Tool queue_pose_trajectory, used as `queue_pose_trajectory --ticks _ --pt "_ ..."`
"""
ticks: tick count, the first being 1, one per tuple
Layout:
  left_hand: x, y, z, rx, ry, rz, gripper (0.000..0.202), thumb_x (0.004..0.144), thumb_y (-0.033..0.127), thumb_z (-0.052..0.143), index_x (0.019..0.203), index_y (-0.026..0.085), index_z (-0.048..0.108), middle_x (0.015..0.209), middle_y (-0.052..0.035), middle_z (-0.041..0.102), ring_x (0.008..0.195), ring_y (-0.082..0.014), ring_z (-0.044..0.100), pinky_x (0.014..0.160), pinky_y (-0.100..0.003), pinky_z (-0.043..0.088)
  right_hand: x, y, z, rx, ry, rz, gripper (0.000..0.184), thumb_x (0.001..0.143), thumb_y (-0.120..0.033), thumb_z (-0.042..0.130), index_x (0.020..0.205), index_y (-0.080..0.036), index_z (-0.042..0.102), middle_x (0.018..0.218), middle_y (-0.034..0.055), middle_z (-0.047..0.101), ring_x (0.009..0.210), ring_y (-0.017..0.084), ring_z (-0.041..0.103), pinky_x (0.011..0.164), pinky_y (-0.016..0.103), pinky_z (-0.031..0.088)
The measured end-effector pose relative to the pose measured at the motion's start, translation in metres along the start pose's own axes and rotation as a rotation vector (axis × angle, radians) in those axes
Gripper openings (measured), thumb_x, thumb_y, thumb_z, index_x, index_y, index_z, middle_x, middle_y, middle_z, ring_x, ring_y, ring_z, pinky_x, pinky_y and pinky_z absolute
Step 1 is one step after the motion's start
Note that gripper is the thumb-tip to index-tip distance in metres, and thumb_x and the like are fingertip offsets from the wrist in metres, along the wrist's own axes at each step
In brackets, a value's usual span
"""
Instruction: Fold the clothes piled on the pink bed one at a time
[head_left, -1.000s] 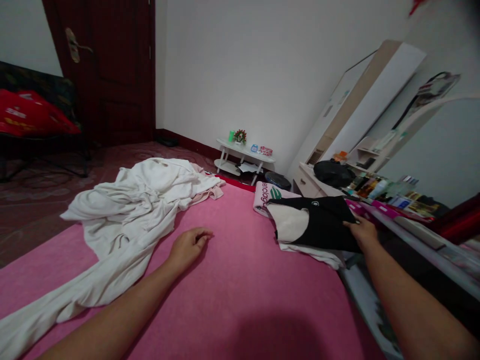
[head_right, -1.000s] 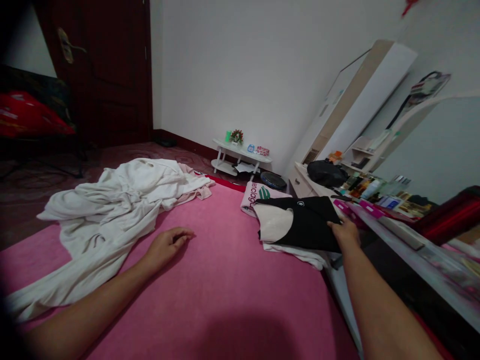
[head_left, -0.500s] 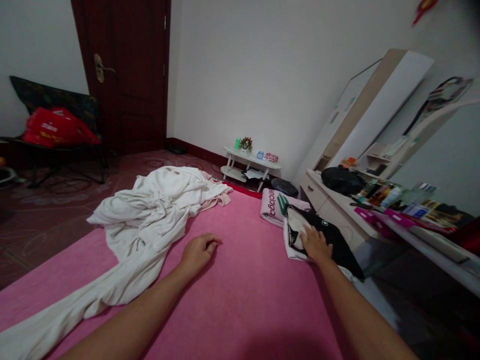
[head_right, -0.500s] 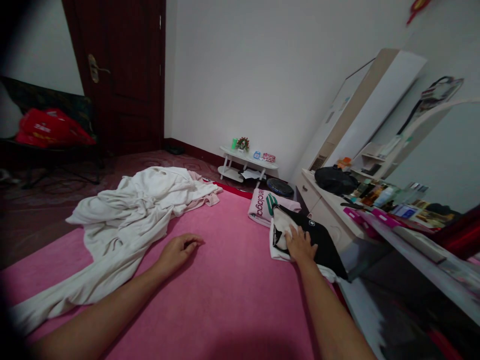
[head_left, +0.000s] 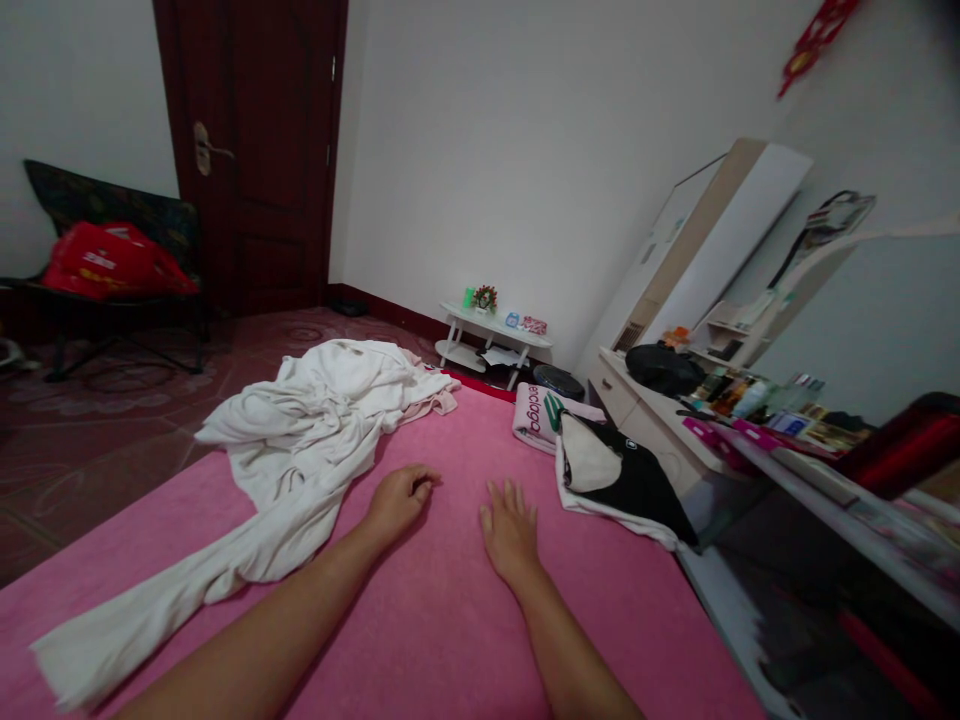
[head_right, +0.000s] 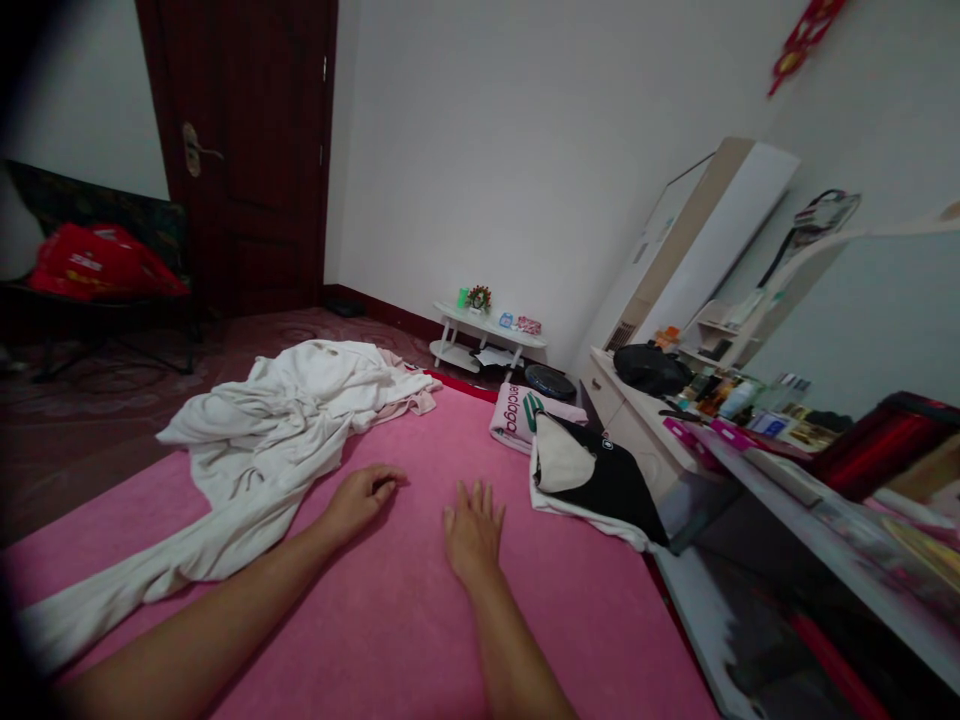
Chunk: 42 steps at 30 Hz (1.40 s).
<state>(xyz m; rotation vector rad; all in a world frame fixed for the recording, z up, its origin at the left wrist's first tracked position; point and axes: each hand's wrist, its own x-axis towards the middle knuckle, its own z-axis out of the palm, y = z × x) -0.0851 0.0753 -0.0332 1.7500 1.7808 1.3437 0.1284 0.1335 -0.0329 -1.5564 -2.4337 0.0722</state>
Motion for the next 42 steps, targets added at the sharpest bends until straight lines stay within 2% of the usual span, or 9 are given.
queue_pose_trajectory --ticks 3,7,11,15,19,32,36,39,42 --pt "-0.002 0.005 -0.003 0.005 0.029 0.028 0.03 0.08 0.015 0.047 0.1 0.016 0.07 0.1 -0.0077 0.07 0.095 -0.0196 0.064 0.088 -0.032 0.048 -0.004 -0.009 0.0 -0.023 0.004 -0.007 0.053 0.094 -0.039 0.034 0.143 -0.019 0.04 0.151 0.0165 0.032 0.141 0.033 0.023 0.107 0.063 0.019" --pt "-0.004 0.012 -0.004 0.136 0.093 0.086 0.031 0.08 0.019 0.052 0.108 0.016 0.067 0.109 -0.0103 0.066 0.104 -0.0227 0.059 0.095 -0.036 0.044 -0.003 -0.003 -0.004 0.004 0.0 -0.023 0.053 0.094 -0.042 0.036 0.142 -0.021 0.041 0.151 0.0137 0.033 0.141 0.032 0.024 0.109 0.06 0.02" --pt "-0.004 0.012 -0.002 0.288 0.021 0.09 0.035 0.082 0.028 0.057 0.114 0.018 0.065 0.119 -0.0114 0.063 0.11 -0.0257 0.056 0.098 -0.04 0.042 -0.002 0.003 -0.006 0.061 -0.015 -0.026 0.051 0.093 -0.042 0.039 0.14 -0.022 0.044 0.151 0.0113 0.033 0.141 0.03 0.024 0.11 0.058 0.018" --pt "-0.003 0.008 0.0 0.353 -0.056 0.081 0.033 0.086 0.035 0.054 0.112 0.019 0.068 0.125 -0.0122 0.061 0.115 -0.0266 0.054 0.099 -0.041 0.041 -0.003 0.006 -0.009 0.128 -0.047 -0.035 0.05 0.092 -0.04 0.042 0.139 -0.024 0.046 0.151 0.0086 0.033 0.142 0.027 0.023 0.112 0.056 0.016" --pt "-0.003 0.007 -0.001 0.364 -0.073 0.084 0.03 0.086 0.033 0.056 0.11 0.022 0.07 0.127 -0.0115 0.059 0.116 -0.0262 0.054 0.1 -0.041 0.04 -0.004 0.007 -0.011 0.167 -0.063 -0.023 0.049 0.09 -0.036 0.045 0.138 -0.026 0.047 0.152 0.006 0.032 0.142 0.024 0.023 0.114 0.052 0.013" --pt "-0.006 0.007 0.0 0.349 -0.076 0.088 0.028 0.084 0.026 0.058 0.109 0.021 0.07 0.125 -0.0116 0.06 0.115 -0.0267 0.054 0.099 -0.042 0.042 -0.002 0.008 -0.012 0.173 -0.072 -0.032 0.048 0.09 -0.035 0.046 0.137 -0.026 0.048 0.151 0.005 0.033 0.142 0.024 0.024 0.114 0.052 0.014" --pt "-0.001 0.015 -0.008 0.368 0.031 0.189 0.03 0.087 0.026 0.053 0.113 0.019 0.066 0.127 -0.0127 0.057 0.117 -0.0246 0.053 0.099 -0.039 0.042 -0.002 0.008 -0.011 0.167 -0.064 -0.035 0.048 0.09 -0.035 0.046 0.137 -0.025 0.049 0.151 0.0061 0.035 0.142 0.025 0.024 0.114 0.051 0.014" --pt "0.01 0.025 -0.032 0.499 0.194 0.278 0.034 0.089 0.029 0.048 0.119 0.02 0.061 0.135 -0.0113 0.051 0.123 -0.0253 0.047 0.104 -0.042 0.037 -0.002 0.009 -0.01 0.178 -0.056 -0.04 0.047 0.09 -0.035 0.046 0.136 -0.025 0.05 0.15 0.0058 0.035 0.141 0.025 0.025 0.114 0.052 0.015" --pt "0.021 0.02 -0.061 0.7 0.313 0.158 0.044 0.088 0.04 0.05 0.128 0.024 0.054 0.138 -0.0102 0.048 0.129 -0.0295 0.04 0.108 -0.049 0.027 -0.001 0.01 -0.009 0.185 -0.055 -0.04 0.047 0.09 -0.035 0.046 0.135 -0.026 0.05 0.151 0.0057 0.035 0.141 0.025 0.026 0.114 0.052 0.015"
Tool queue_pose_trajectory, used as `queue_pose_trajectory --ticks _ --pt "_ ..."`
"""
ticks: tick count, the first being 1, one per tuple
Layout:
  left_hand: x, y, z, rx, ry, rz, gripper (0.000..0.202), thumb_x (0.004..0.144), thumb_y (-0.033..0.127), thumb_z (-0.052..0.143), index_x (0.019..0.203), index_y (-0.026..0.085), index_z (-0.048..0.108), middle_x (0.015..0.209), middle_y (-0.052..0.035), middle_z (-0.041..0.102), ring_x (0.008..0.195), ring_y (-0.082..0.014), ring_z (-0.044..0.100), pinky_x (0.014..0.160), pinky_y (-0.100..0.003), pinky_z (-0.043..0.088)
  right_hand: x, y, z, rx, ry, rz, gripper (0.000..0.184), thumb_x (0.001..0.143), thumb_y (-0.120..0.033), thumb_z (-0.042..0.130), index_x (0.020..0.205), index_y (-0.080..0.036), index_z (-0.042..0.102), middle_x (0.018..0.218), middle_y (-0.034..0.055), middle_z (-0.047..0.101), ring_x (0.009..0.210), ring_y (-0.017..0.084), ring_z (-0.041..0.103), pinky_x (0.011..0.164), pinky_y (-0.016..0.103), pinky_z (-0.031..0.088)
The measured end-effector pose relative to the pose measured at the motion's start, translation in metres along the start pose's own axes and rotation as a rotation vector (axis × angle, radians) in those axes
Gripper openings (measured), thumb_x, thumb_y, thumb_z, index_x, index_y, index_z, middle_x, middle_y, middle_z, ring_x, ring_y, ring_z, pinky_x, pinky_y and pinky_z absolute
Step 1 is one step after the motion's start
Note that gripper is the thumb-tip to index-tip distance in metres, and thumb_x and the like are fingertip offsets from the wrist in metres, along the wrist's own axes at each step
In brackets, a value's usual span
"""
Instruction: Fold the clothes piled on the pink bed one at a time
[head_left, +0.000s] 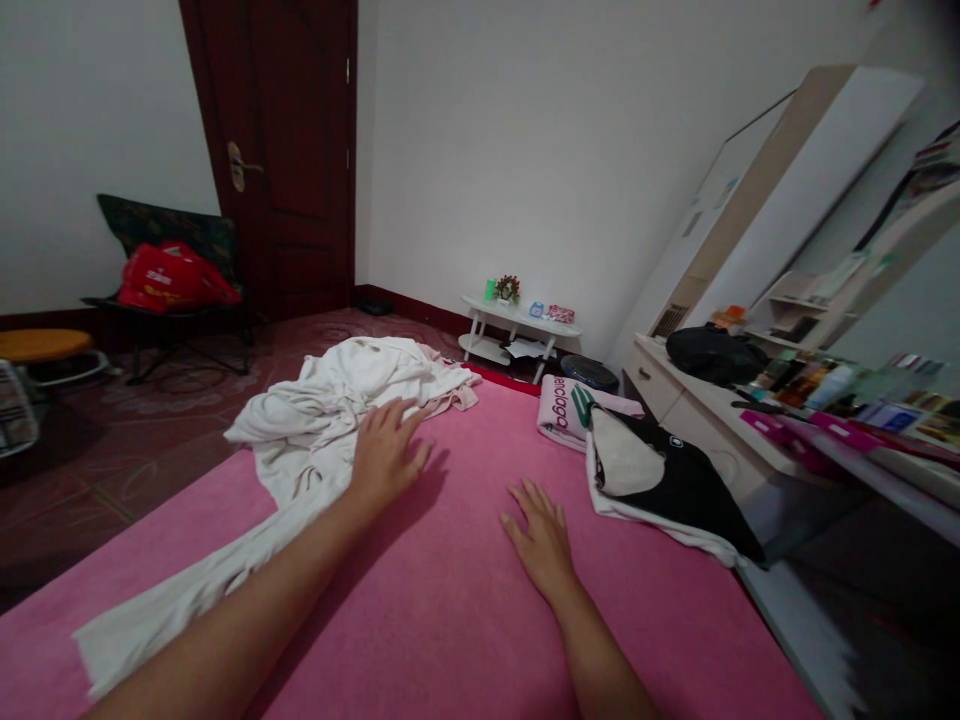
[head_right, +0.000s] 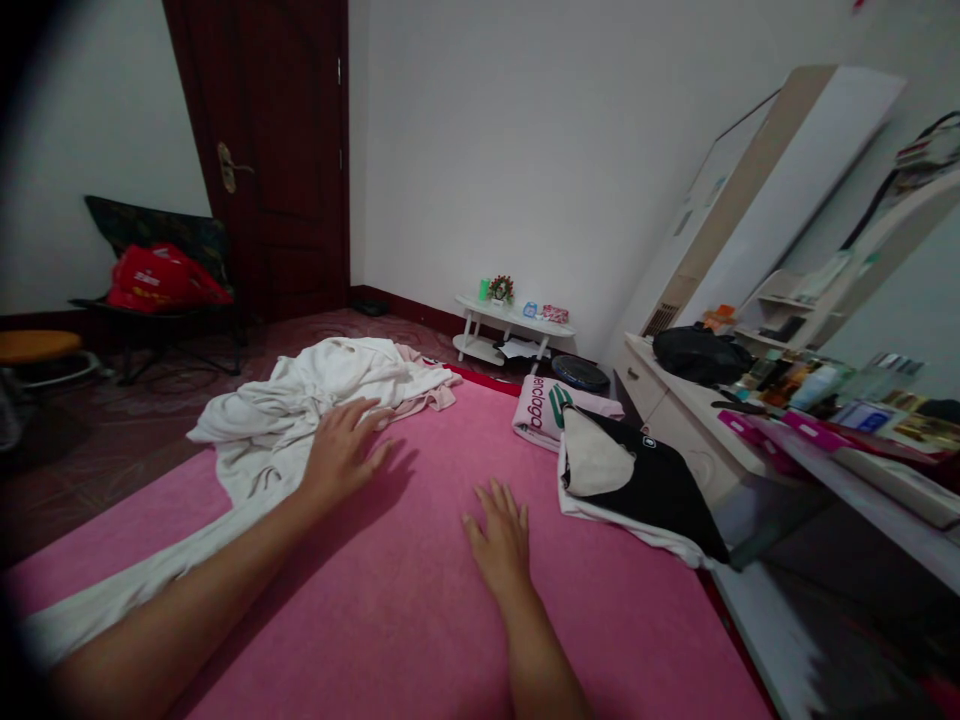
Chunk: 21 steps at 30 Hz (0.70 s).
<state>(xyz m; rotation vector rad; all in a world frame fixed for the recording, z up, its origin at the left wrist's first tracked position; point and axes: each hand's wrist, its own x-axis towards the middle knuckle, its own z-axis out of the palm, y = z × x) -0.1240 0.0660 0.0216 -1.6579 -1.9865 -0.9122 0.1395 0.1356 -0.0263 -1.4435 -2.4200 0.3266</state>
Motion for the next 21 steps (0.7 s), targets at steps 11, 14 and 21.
queue_pose_trajectory --ticks 11,14,21 --pt "-0.016 -0.055 0.027 0.359 -0.187 -0.158 0.086 0.072 0.059 0.061 0.143 0.019 0.036 0.148 -0.0159 0.036 0.141 -0.0358 0.017 0.112 -0.055 0.004 0.001 0.003 0.004 0.001 0.007 -0.003 0.046 0.09 -0.035 0.046 0.135 -0.027 0.05 0.151 0.0049 0.035 0.141 0.023 0.026 0.115 0.051 0.014" --pt "-0.015 -0.051 0.023 0.34 -0.178 -0.157 0.088 0.072 0.066 0.058 0.142 0.018 0.038 0.148 -0.0167 0.037 0.141 -0.0362 0.017 0.113 -0.054 0.004 0.001 0.005 0.004 0.008 0.006 -0.007 0.047 0.09 -0.036 0.046 0.135 -0.027 0.05 0.151 0.0044 0.034 0.141 0.023 0.025 0.115 0.051 0.014" --pt "-0.013 -0.047 0.02 0.303 -0.162 -0.203 0.072 0.086 0.068 0.034 0.14 0.02 0.042 0.145 -0.0138 0.041 0.141 -0.0333 0.021 0.112 -0.053 0.007 0.001 0.004 0.003 0.027 0.005 -0.012 0.047 0.092 -0.044 0.043 0.135 -0.027 0.05 0.15 0.0045 0.036 0.141 0.023 0.026 0.114 0.051 0.014"
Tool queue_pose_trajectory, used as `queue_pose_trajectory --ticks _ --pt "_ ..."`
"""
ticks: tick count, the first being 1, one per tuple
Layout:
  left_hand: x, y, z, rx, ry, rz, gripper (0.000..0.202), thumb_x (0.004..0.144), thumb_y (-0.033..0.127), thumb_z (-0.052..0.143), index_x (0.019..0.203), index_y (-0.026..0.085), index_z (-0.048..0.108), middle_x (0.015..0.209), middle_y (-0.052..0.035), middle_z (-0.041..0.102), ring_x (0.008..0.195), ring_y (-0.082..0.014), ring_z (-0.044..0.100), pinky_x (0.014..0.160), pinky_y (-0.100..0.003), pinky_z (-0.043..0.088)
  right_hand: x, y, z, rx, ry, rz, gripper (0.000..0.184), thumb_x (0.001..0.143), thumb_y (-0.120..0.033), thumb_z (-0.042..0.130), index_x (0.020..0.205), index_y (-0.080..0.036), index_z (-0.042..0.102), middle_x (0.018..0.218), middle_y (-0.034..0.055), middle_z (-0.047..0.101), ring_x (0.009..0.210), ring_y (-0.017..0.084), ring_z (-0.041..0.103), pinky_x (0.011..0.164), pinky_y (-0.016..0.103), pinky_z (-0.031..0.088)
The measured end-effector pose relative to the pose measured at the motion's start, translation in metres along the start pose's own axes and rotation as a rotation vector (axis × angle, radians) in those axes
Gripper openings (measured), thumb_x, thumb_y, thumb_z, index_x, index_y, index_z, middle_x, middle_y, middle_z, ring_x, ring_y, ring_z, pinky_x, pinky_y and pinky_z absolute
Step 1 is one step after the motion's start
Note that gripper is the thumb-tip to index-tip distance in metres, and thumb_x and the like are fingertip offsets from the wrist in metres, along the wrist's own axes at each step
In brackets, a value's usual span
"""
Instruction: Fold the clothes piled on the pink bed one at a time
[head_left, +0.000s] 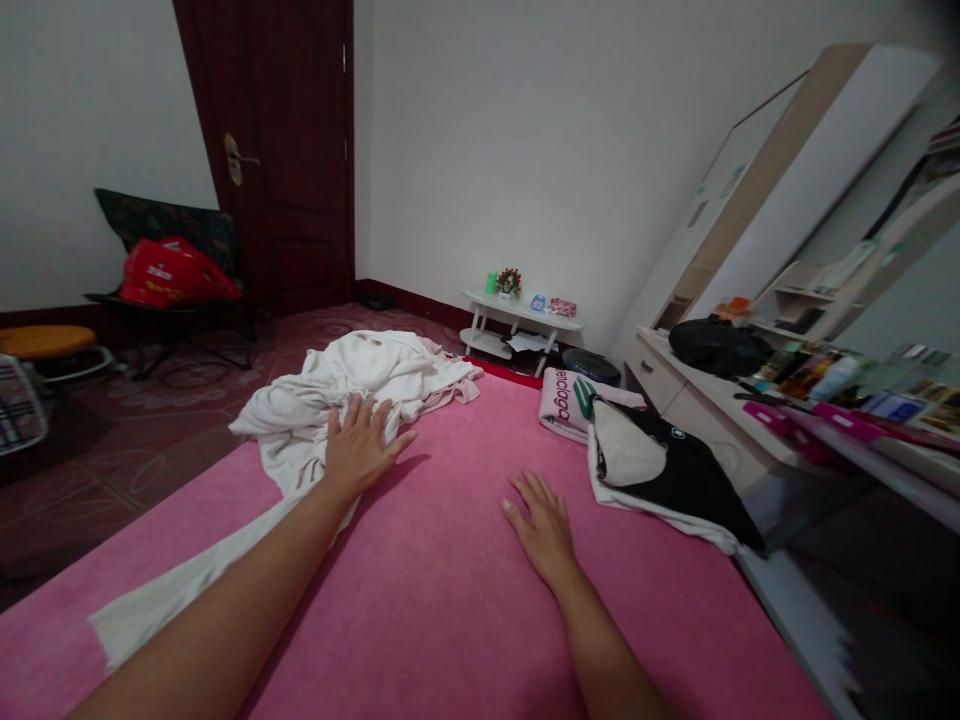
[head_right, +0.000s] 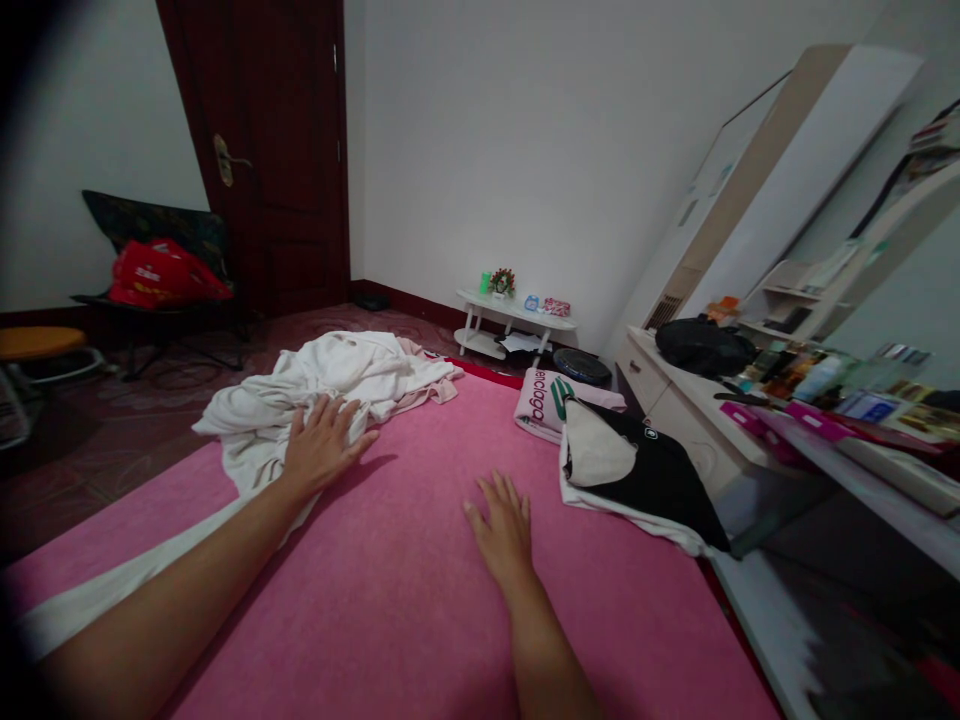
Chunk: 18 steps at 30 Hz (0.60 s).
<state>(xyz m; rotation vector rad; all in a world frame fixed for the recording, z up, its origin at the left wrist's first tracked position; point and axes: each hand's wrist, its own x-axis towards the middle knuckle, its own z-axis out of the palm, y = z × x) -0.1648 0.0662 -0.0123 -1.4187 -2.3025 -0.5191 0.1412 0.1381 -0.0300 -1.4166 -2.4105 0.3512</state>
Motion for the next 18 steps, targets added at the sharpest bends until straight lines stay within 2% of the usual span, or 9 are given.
queue_pose_trajectory --ticks 3,6,9,12,13,15,18 --pt "-0.0019 -0.0001 0.0012 0.013 0.0 0.04 0.085 0.077 0.069 0.05 0.142 0.017 0.038 0.147 -0.0176 0.037 0.141 -0.0363 0.018 0.111 -0.055 0.006 -0.0006 -0.0019 -0.0016 0.003 -0.004 0.002 0.047 0.092 -0.045 0.043 0.135 -0.026 0.05 0.151 0.0047 0.035 0.141 0.023 0.026 0.115 0.05 0.014" --pt "-0.0038 0.0006 0.0018 0.016 -0.005 0.063 0.097 0.068 0.064 0.064 0.145 0.015 0.032 0.148 -0.0208 0.034 0.141 -0.0387 0.016 0.111 -0.057 0.005 -0.001 -0.0026 -0.0022 -0.004 -0.011 0.008 0.047 0.092 -0.043 0.044 0.135 -0.026 0.05 0.151 0.005 0.034 0.141 0.023 0.025 0.115 0.05 0.013" --pt "-0.0045 0.0029 -0.0005 -0.001 0.005 0.053 0.102 0.067 0.061 0.066 0.148 0.015 0.024 0.15 -0.0218 0.03 0.141 -0.0391 0.015 0.111 -0.058 0.005 -0.0009 -0.0022 -0.0019 -0.016 -0.013 0.005 0.047 0.091 -0.041 0.046 0.135 -0.026 0.05 0.151 0.0055 0.034 0.142 0.023 0.025 0.115 0.05 0.014" --pt "-0.0048 0.006 -0.0041 -0.017 0.044 0.044 0.107 0.066 0.058 0.069 0.15 0.017 0.018 0.155 -0.0215 0.017 0.142 -0.0397 0.01 0.11 -0.058 0.006 -0.0006 -0.0017 -0.0013 -0.019 -0.009 0.0 0.047 0.09 -0.04 0.047 0.135 -0.026 0.05 0.151 0.0056 0.035 0.141 0.023 0.025 0.115 0.049 0.015" --pt "-0.0049 0.0068 -0.0049 -0.016 0.053 0.047 0.105 0.066 0.057 0.07 0.15 0.018 0.02 0.156 -0.0205 0.013 0.143 -0.04 0.008 0.11 -0.059 0.007 -0.0007 -0.0016 -0.0011 -0.019 -0.007 0.0 0.047 0.09 -0.039 0.047 0.135 -0.026 0.05 0.151 0.0057 0.035 0.141 0.023 0.025 0.115 0.049 0.015" --pt "-0.005 0.0075 -0.0058 -0.005 0.044 0.074 0.091 0.068 0.055 0.07 0.145 0.021 0.035 0.157 -0.0172 0.009 0.143 -0.0405 0.005 0.11 -0.06 0.006 -0.0009 -0.0014 -0.0008 -0.014 -0.003 0.0 0.047 0.09 -0.039 0.048 0.135 -0.026 0.05 0.15 0.0059 0.036 0.141 0.023 0.026 0.115 0.049 0.014" --pt "-0.0049 0.0075 -0.0059 0.015 -0.009 0.124 0.061 0.073 0.054 0.067 0.126 0.026 0.058 0.158 -0.0125 0.013 0.143 -0.0402 0.004 0.108 -0.063 0.005 -0.0015 -0.0012 -0.0006 -0.003 0.001 -0.002 0.047 0.09 -0.039 0.048 0.135 -0.026 0.05 0.151 0.0057 0.035 0.141 0.023 0.026 0.115 0.049 0.014"
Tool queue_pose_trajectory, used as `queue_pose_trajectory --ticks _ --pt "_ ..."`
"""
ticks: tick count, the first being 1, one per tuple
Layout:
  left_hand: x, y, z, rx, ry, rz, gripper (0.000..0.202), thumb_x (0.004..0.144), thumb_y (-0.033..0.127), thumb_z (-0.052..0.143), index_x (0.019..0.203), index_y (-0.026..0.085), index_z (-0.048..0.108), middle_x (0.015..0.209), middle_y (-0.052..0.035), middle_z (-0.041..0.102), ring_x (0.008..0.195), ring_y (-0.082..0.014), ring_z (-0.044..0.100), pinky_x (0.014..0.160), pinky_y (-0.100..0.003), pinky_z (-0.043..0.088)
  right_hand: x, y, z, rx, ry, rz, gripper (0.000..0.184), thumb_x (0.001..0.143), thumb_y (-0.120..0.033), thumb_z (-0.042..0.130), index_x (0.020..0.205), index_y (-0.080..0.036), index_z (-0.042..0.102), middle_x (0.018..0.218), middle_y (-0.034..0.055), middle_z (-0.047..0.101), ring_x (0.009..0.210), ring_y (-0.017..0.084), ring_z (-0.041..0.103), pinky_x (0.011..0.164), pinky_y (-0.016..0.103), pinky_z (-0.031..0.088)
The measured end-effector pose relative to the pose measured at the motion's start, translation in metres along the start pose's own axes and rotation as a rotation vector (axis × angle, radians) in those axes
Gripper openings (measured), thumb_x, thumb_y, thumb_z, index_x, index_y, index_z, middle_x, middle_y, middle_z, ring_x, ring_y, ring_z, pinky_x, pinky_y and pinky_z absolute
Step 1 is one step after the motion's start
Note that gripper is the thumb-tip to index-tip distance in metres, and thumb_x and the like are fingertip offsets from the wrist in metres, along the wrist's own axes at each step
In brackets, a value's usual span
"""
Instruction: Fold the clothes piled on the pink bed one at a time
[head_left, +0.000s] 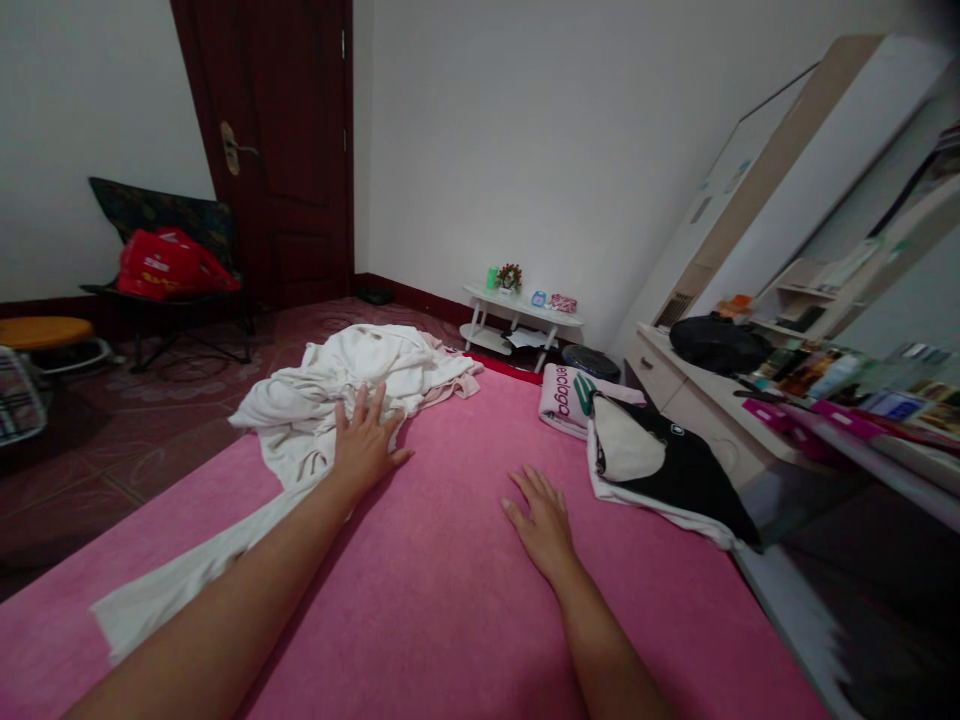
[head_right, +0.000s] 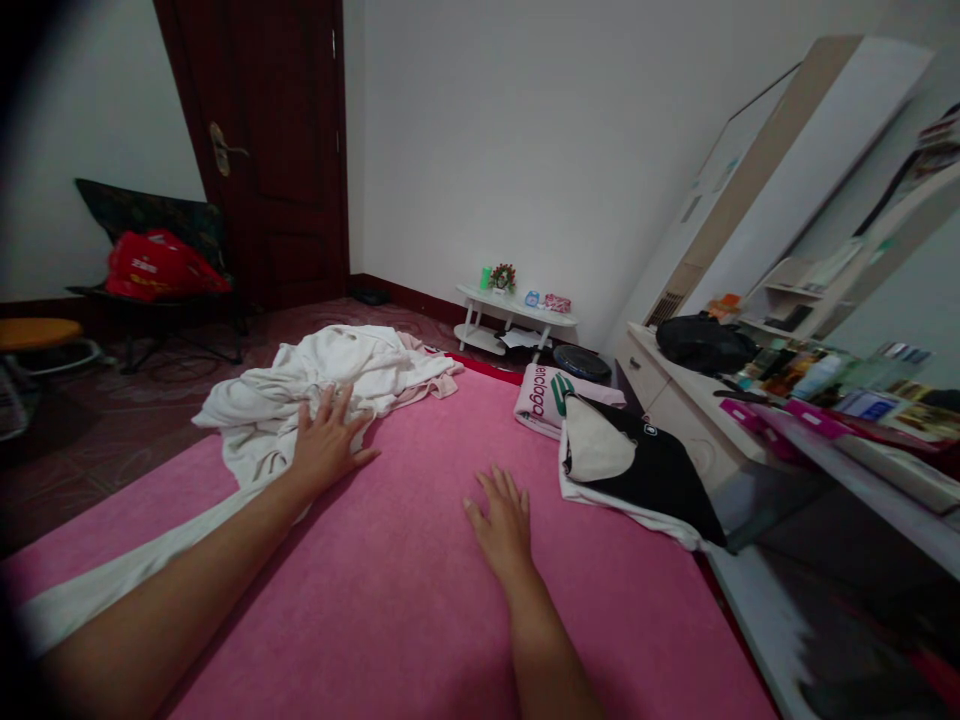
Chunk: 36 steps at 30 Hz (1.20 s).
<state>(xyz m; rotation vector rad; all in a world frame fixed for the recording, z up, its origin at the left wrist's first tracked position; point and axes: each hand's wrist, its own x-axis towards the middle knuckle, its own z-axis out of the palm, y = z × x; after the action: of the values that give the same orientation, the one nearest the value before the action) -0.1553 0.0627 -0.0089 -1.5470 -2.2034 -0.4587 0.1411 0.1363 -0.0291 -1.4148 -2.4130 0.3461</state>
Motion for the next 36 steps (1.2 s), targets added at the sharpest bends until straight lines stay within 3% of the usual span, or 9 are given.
queue_pose_trajectory --ticks 2,6,13,25,31,36 --pt "0.0002 0.0002 -0.0006 0.009 -0.016 0.006 0.055 0.074 0.054 0.067 0.121 0.028 0.062 0.157 -0.0108 0.016 0.143 -0.0395 0.003 0.107 -0.064 0.007 -0.0003 -0.0003 -0.0005 0.001 0.002 -0.002 0.047 0.09 -0.038 0.048 0.135 -0.026 0.05 0.151 0.0055 0.035 0.141 0.023 0.026 0.115 0.049 0.014" --pt "0.0001 0.0014 -0.0031 0.023 -0.005 -0.012 0.06 0.072 0.055 0.068 0.125 0.028 0.06 0.156 -0.0107 0.02 0.143 -0.0394 0.0 0.108 -0.064 0.009 -0.0008 -0.0024 -0.0026 -0.008 -0.002 0.003 0.046 0.09 -0.038 0.047 0.135 -0.026 0.05 0.151 0.0057 0.035 0.141 0.023 0.026 0.115 0.049 0.014" --pt "0.0001 -0.0019 -0.0009 0.012 -0.041 -0.004 0.061 0.074 0.058 0.064 0.127 0.029 0.058 0.135 -0.0142 0.051 0.142 -0.0403 0.01 0.107 -0.066 0.003 -0.0006 -0.0017 -0.0023 -0.005 -0.011 0.007 0.047 0.09 -0.038 0.047 0.135 -0.026 0.05 0.151 0.0062 0.035 0.141 0.023 0.026 0.114 0.05 0.014" --pt "-0.0005 -0.0034 0.0003 0.009 -0.015 0.013 0.061 0.074 0.059 0.062 0.127 0.029 0.058 0.133 -0.0143 0.052 0.141 -0.0402 0.01 0.106 -0.067 0.001 -0.0001 -0.001 -0.0008 -0.016 0.001 -0.005 0.047 0.09 -0.039 0.047 0.135 -0.025 0.05 0.15 0.006 0.036 0.141 0.024 0.026 0.115 0.05 0.015" --pt "0.0003 -0.0029 0.0001 0.003 -0.034 0.003 0.06 0.075 0.058 0.062 0.127 0.029 0.057 0.131 -0.0137 0.053 0.131 -0.0381 0.033 0.107 -0.065 -0.002 -0.0002 -0.001 -0.0006 -0.021 0.002 0.0 0.047 0.09 -0.039 0.047 0.134 -0.026 0.051 0.15 0.0058 0.036 0.141 0.023 0.027 0.115 0.048 0.015" --pt "-0.0003 -0.0032 0.0029 0.005 0.004 0.016 0.058 0.076 0.055 0.061 0.128 0.028 0.057 0.129 -0.0139 0.055 0.127 -0.0376 0.038 0.108 -0.064 -0.001 -0.0001 -0.0008 -0.0004 -0.024 -0.004 -0.004 0.047 0.09 -0.038 0.047 0.135 -0.026 0.05 0.151 0.0059 0.035 0.141 0.023 0.026 0.115 0.049 0.015"
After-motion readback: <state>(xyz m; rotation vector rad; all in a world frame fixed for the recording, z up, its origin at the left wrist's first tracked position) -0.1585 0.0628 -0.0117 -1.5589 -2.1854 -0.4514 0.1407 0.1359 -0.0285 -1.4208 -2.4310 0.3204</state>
